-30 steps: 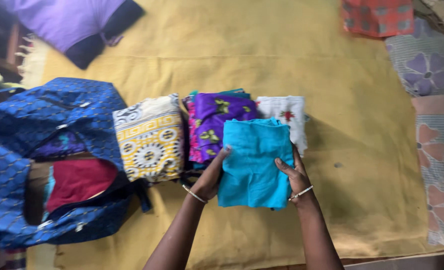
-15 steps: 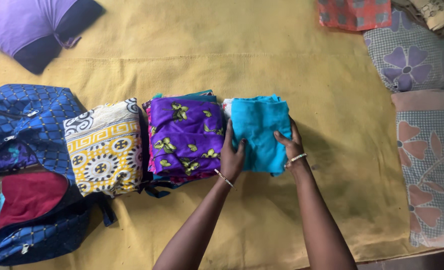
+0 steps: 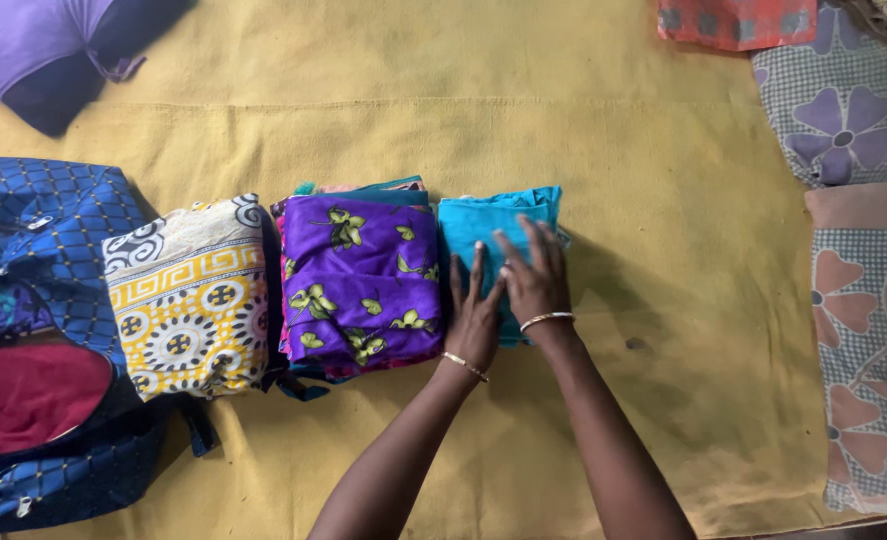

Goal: The person takes various folded clothes out of a blue bag by hand and arranges them in separate stacks on a bed.

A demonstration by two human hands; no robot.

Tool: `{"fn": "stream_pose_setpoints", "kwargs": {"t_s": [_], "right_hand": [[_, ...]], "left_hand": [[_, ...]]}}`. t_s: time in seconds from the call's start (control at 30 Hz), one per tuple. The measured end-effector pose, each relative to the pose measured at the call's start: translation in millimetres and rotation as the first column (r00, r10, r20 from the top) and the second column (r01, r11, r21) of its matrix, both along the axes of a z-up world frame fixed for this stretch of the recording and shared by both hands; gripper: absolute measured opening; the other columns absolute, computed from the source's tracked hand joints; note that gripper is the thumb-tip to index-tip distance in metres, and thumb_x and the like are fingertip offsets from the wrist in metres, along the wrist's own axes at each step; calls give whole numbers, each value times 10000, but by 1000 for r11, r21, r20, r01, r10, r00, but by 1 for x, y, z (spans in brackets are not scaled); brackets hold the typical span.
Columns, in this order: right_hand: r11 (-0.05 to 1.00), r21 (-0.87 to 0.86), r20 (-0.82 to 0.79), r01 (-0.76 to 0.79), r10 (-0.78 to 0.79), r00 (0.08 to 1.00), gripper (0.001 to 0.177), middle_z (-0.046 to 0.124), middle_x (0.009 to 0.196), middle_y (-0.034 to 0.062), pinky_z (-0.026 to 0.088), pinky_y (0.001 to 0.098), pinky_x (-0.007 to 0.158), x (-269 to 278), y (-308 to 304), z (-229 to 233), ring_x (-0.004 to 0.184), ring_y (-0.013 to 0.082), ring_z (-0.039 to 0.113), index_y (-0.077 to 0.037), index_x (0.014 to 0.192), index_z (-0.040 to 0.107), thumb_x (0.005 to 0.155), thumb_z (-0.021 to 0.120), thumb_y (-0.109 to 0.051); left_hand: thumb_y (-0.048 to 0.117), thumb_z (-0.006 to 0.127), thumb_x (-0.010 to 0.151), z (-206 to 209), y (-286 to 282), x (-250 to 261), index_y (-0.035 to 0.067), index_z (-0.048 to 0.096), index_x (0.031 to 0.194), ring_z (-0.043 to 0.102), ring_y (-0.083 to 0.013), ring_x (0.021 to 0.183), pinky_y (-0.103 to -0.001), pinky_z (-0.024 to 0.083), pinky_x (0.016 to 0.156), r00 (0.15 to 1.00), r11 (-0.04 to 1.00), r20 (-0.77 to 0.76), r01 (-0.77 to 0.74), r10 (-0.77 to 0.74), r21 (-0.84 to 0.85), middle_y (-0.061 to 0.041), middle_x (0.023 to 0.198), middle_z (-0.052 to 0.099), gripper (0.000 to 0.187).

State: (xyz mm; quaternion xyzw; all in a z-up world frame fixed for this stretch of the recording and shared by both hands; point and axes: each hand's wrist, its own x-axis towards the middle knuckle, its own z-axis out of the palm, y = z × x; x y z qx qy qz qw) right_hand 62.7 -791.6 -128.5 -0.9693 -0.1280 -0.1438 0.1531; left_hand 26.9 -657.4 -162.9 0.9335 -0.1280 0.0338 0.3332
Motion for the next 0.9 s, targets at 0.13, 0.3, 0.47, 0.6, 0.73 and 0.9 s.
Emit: {"fn": "stream_pose_setpoints", "kwargs": {"t_s": [0.13,0.3,0.47,0.6,0.73,0.9], "right_hand": [[993,-80,-189,-88,71,979,723,276,1676,72,220,545,1228,23,7,-24,1531,373,232,-291,1546,393,899,633,-77],[994,52,-267,-94,105,958,695,231,1706,25,133,567,1249,46,-5,-66,1558,334,189,-295,1594,355,971,556,-64],[994,77,-250,-74,91,964,706,234,1704,14,118,568,1248,55,1,-83,1565,328,186,-303,1590,363,959,543,-40],[992,114,-278,-58,88,956,719,252,1703,-2,110,561,1261,57,1,-83,1572,318,189,-306,1585,381,942,537,-26],[992,116,-269,-42,72,961,693,263,1693,-11,100,561,1254,60,6,-84,1565,311,191,-306,1575,391,951,551,-49],[994,108,-296,-26,58,953,700,266,1689,-15,90,559,1250,61,8,-85,1561,300,189,-312,1571,397,943,549,-43]], "left_hand": [[33,637,821,-44,-6,17,46,587,1402,-14,-543,1550,-620,69,1255,995,995,63,77,-81,61,-232,1701,68,584],[40,628,849,-91,-10,52,135,672,1343,3,-538,1554,-604,79,1269,993,997,109,49,-55,54,-199,1706,130,504],[99,628,891,-108,-14,60,171,692,1322,35,-524,1539,-612,51,1241,999,998,33,5,-7,60,-157,1693,182,442],[157,635,934,-118,-17,62,224,703,1326,45,-495,1574,-593,61,1269,999,995,47,-32,27,97,-99,1723,191,404],[165,638,921,-120,-18,64,208,688,1352,9,-538,1543,-612,47,1243,999,990,43,-25,19,142,-142,1710,146,437],[174,650,880,-123,-20,66,207,682,1350,-21,-533,1531,-636,2,1219,999,978,-38,-1,9,207,-141,1701,135,473]]}}
